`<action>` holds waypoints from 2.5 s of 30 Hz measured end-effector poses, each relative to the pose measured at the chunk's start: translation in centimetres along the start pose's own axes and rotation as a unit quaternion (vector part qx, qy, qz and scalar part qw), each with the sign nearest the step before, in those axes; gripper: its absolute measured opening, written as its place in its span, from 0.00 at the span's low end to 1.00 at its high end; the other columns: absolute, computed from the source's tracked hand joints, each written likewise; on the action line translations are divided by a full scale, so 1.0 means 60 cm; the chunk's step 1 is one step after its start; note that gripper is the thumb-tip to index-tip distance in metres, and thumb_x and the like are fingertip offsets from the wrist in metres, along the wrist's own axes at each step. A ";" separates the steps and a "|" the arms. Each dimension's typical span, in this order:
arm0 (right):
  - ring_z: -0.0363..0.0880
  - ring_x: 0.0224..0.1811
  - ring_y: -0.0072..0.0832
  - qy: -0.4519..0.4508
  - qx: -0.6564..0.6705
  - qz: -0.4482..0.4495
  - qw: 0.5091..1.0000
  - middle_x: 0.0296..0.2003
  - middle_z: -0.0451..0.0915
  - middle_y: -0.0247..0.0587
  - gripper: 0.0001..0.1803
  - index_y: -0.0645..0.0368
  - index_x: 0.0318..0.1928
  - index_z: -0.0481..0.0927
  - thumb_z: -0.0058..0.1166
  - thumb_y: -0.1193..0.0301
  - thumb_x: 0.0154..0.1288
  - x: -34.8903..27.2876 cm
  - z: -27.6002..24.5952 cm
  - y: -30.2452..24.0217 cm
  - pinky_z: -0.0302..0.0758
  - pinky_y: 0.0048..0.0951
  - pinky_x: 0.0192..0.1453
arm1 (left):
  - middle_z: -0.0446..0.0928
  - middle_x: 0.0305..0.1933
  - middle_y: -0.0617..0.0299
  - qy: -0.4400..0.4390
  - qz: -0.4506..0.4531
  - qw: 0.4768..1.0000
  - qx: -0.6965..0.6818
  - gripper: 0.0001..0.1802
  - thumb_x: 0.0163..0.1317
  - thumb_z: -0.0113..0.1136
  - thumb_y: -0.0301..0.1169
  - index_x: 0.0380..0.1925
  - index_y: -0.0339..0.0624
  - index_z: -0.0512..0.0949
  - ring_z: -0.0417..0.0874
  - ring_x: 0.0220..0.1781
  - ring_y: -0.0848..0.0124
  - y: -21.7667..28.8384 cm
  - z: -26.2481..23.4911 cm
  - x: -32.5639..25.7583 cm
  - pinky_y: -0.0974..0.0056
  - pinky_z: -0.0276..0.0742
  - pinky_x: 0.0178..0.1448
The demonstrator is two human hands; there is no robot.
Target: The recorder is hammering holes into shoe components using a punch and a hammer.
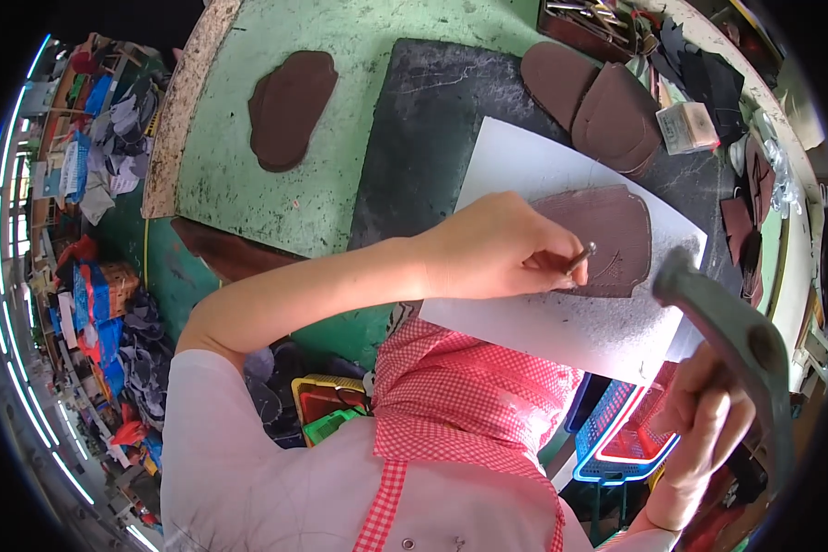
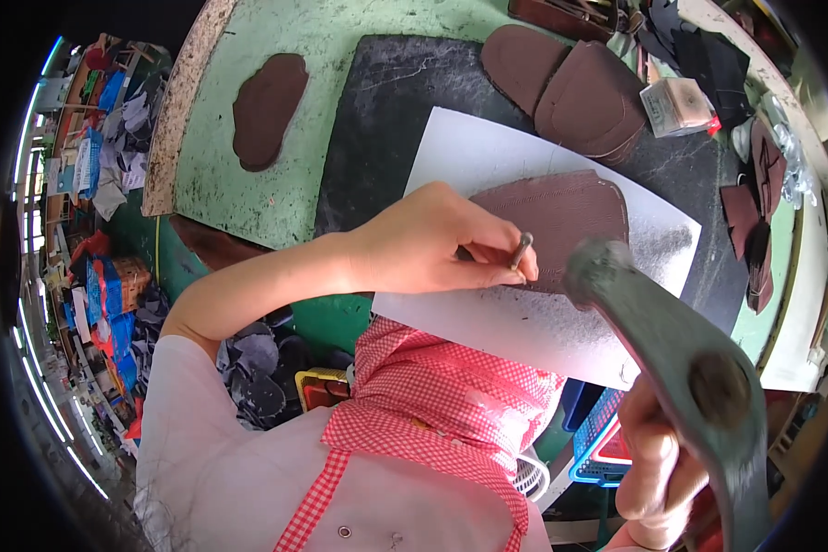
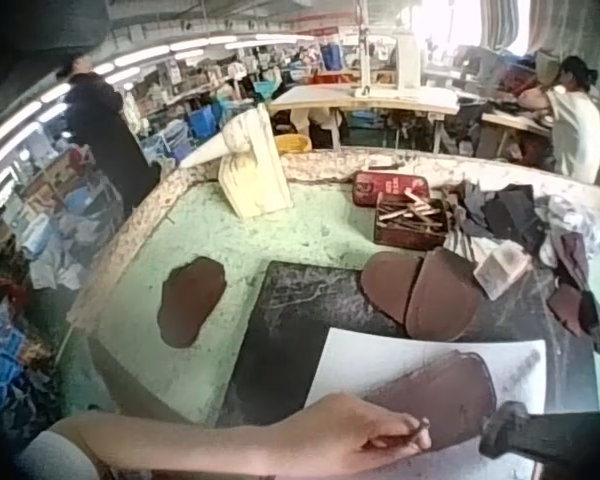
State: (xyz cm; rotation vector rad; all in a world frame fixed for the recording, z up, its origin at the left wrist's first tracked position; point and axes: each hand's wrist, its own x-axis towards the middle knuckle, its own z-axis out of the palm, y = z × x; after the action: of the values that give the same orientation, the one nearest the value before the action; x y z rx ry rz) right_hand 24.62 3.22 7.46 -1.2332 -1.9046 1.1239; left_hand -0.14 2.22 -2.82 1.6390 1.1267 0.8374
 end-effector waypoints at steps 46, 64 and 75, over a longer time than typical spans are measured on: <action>0.58 0.16 0.13 -0.093 -0.103 0.001 0.990 0.18 0.63 0.29 0.30 0.68 0.52 0.70 0.45 0.49 0.71 0.001 0.008 0.007 0.53 0.17 0.19 | 0.83 0.38 0.63 -0.023 -0.002 1.000 -0.007 0.06 0.60 0.61 0.30 0.35 0.40 0.80 0.86 0.35 0.67 -0.004 -0.028 -0.018 0.67 0.81 0.40; 0.54 0.12 0.11 -0.098 0.026 0.012 0.995 0.15 0.57 0.27 0.35 0.69 0.35 0.68 0.43 0.41 0.68 0.021 0.008 -0.027 0.48 0.15 0.14 | 0.83 0.38 0.62 -0.070 0.006 0.996 -0.052 0.07 0.60 0.60 0.24 0.38 0.36 0.77 0.86 0.41 0.68 0.000 -0.048 -0.009 0.68 0.81 0.49; 0.76 0.22 0.30 -0.061 0.234 0.039 0.970 0.17 0.73 0.42 0.13 0.67 0.29 0.78 0.57 0.67 0.61 -0.001 -0.032 -0.035 0.70 0.32 0.24 | 0.83 0.36 0.65 -0.055 0.041 0.998 0.004 0.07 0.59 0.62 0.28 0.37 0.41 0.76 0.86 0.37 0.66 0.004 -0.042 -0.019 0.66 0.80 0.42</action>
State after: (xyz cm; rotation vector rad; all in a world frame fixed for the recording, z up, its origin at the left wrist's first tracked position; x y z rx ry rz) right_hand 25.36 3.33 10.18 -0.9956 -1.5551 1.6103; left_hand -2.70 1.91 -1.85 1.7269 0.9938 0.7848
